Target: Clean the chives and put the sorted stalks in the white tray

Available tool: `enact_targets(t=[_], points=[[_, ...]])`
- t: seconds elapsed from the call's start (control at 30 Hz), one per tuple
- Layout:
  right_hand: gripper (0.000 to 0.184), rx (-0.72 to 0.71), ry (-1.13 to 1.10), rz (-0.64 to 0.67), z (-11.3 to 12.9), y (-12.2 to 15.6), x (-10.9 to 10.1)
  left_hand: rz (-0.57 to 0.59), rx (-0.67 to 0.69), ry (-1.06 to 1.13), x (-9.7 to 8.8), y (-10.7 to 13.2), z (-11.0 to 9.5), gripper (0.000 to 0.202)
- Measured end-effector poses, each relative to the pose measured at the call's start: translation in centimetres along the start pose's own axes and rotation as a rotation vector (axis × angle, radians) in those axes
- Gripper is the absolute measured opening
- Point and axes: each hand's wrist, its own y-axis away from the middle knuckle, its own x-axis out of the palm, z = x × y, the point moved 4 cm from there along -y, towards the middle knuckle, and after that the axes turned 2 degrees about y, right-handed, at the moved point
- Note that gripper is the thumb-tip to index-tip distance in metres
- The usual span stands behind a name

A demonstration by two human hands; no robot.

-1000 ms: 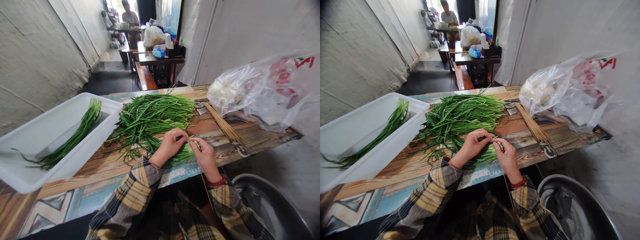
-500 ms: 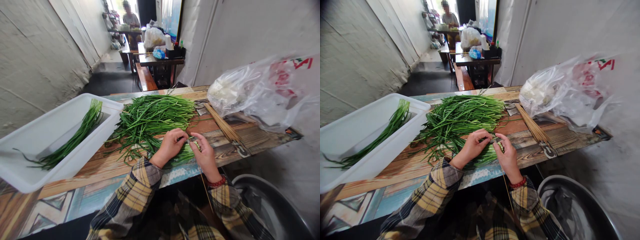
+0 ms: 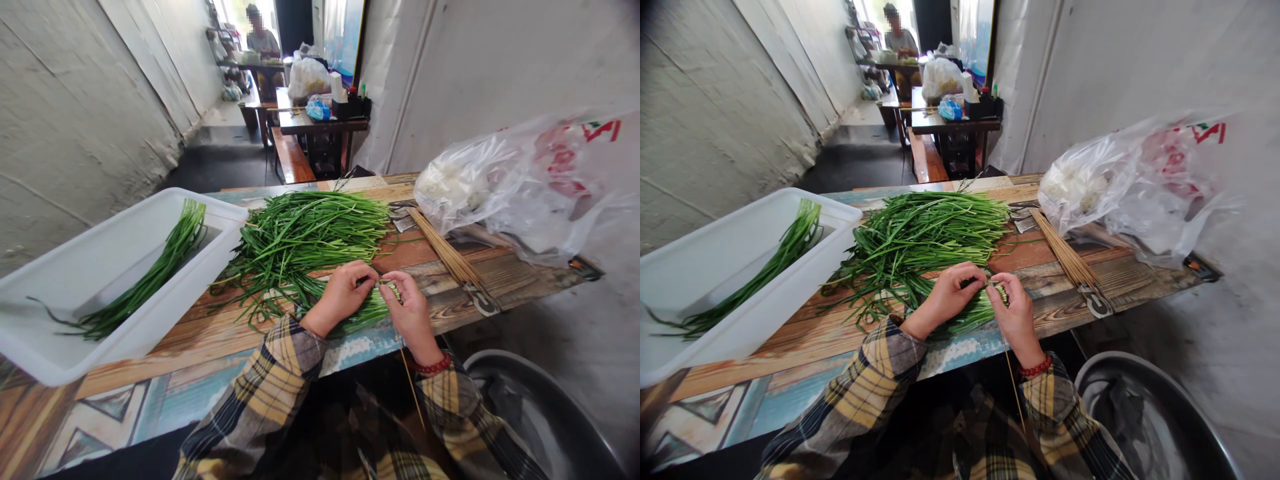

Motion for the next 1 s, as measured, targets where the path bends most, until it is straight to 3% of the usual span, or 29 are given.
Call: enact_targets(t=[0.23,0.57,0.73,1.0], points=[[0.024,-0.006,-0.015,0.0,-0.1,0.0,0.0,-0.008,-0.007,-0.006,0.0,0.0,0.2,0.014],[0.035,0.079,-0.151,-0.018,0.0,0.0,0.1,-0.055,-0.12,-0.002,0.0,0.2,0.3,0.01],[0.027,0.108,-0.009,0.04,0.3,0.1,-0.2,-0.089,-0.153,0.087,-0.1,0.1,0.3,0.011],[0.025,0.025,0.062,0.033,1.0,-0.1,-0.4,-0.098,-0.188,0.16,0.0,0.1,0.8,0.011]])
